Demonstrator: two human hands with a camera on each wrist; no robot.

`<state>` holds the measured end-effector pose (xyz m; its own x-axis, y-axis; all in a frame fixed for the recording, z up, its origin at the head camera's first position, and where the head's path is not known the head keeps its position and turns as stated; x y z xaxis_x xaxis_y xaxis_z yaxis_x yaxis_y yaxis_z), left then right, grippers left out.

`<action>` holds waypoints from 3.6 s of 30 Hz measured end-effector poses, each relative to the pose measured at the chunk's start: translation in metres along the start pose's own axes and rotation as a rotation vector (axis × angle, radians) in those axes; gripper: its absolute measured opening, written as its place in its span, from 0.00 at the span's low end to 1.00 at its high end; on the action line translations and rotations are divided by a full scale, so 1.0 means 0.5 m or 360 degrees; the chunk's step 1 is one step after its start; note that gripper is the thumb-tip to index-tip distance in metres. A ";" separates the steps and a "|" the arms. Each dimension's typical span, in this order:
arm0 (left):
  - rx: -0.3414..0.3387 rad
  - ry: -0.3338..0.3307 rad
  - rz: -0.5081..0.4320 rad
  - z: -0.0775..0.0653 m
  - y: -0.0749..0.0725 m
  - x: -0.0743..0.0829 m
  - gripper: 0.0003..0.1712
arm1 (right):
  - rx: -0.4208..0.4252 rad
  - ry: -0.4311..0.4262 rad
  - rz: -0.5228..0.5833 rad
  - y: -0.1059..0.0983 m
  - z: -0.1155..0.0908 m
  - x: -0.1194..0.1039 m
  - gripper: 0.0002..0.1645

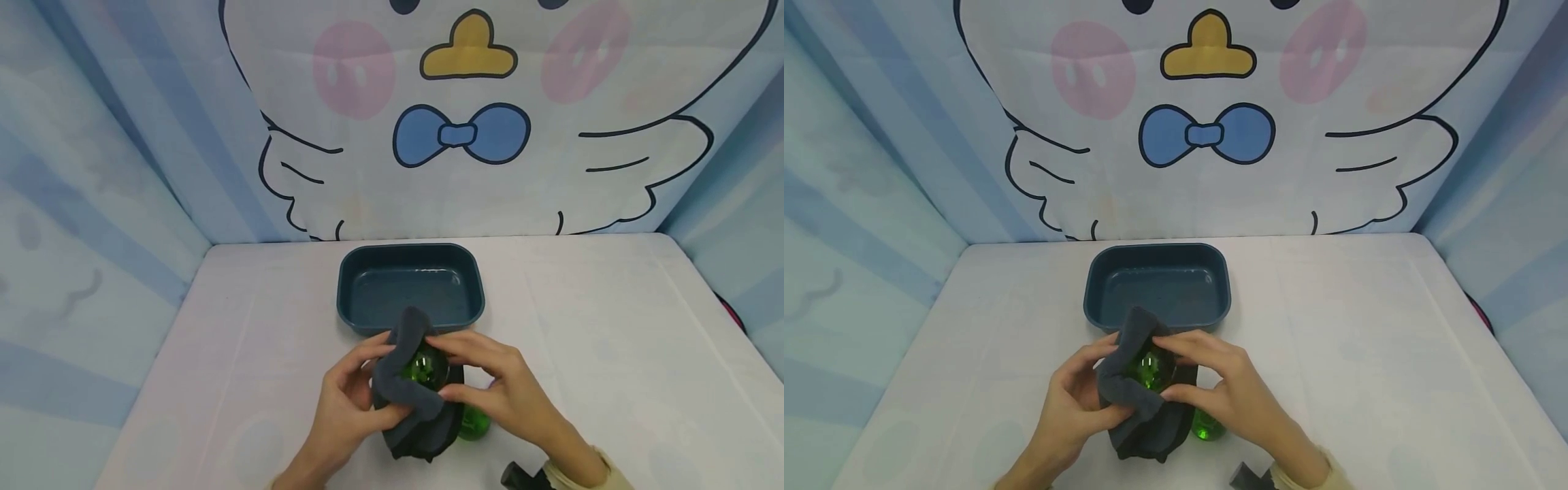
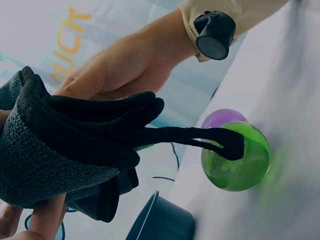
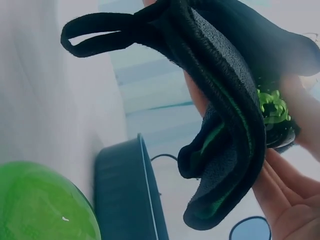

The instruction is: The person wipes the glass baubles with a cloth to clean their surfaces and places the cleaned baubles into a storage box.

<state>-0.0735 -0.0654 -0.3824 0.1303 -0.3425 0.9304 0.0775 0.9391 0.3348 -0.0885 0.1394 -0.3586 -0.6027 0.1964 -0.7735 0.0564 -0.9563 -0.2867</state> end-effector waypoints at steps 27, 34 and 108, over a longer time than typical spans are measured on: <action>0.0058 -0.0065 -0.0019 0.001 0.000 -0.008 0.33 | -0.0097 -0.0239 -0.0025 -0.002 0.000 -0.013 0.30; 0.0016 0.0016 -0.0036 -0.001 0.002 -0.005 0.33 | -0.0038 -0.0221 0.0027 0.000 0.001 -0.008 0.36; 0.0049 -0.0045 -0.0109 0.000 -0.007 -0.016 0.33 | 0.0022 -0.0095 -0.0034 0.003 -0.002 -0.004 0.38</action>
<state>-0.0747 -0.0661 -0.3909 0.0976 -0.4052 0.9090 0.0549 0.9142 0.4016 -0.0865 0.1378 -0.3577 -0.6501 0.2039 -0.7320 0.0323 -0.9550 -0.2947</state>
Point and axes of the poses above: each hand's wrist, its own z-axis towards the middle knuckle, its own y-axis out of the palm, x = y × z, the point moved 4 cm from there along z, towards the middle knuckle, and after that the axes turned 14 degrees about x, right-handed, at the moved point
